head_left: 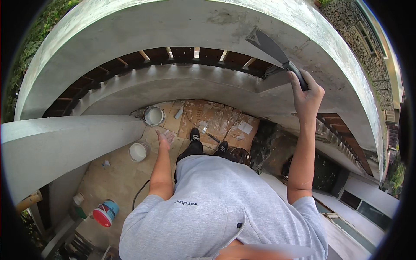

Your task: Applying putty or plaster to a concrete wall on a balcony using a spatula tool.

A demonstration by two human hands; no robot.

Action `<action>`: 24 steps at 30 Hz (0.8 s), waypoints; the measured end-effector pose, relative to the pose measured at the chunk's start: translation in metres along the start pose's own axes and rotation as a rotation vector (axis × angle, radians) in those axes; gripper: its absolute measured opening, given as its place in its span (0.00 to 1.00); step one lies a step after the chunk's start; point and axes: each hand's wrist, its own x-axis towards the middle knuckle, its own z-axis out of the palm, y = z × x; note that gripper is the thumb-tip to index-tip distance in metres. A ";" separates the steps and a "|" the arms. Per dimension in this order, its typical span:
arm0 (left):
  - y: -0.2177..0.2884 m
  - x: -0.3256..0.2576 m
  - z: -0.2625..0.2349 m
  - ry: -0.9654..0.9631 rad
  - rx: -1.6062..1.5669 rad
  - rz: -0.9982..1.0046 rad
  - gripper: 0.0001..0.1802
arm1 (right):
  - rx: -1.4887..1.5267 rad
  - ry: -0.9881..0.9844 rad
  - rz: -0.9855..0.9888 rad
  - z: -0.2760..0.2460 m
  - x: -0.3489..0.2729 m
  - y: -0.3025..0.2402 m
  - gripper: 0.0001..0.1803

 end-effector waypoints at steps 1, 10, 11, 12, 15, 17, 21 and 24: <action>-0.007 0.000 -0.011 0.009 0.013 -0.006 0.52 | -0.018 -0.032 0.057 0.000 -0.002 -0.013 0.12; 0.008 0.036 -0.046 0.035 -0.003 -0.072 0.55 | -0.133 -0.015 0.021 0.001 0.009 -0.042 0.12; 0.008 0.037 -0.049 0.031 0.006 -0.082 0.55 | -0.186 -0.060 0.058 0.001 0.013 -0.052 0.12; 0.015 0.041 -0.049 0.034 0.009 -0.090 0.55 | -0.146 -0.084 0.007 0.002 0.014 -0.063 0.12; 0.027 0.050 -0.040 0.032 0.022 -0.090 0.53 | -0.124 -0.018 -0.036 -0.005 0.010 -0.053 0.14; 0.037 0.056 -0.024 0.026 0.030 -0.080 0.51 | -0.111 -0.011 0.021 0.006 0.020 -0.061 0.13; 0.041 0.062 -0.012 -0.055 0.044 -0.064 0.52 | -0.061 -0.133 -0.126 0.029 0.026 -0.097 0.12; 0.051 0.054 0.006 -0.103 0.060 -0.026 0.53 | -0.026 -0.037 0.029 0.027 0.020 -0.088 0.11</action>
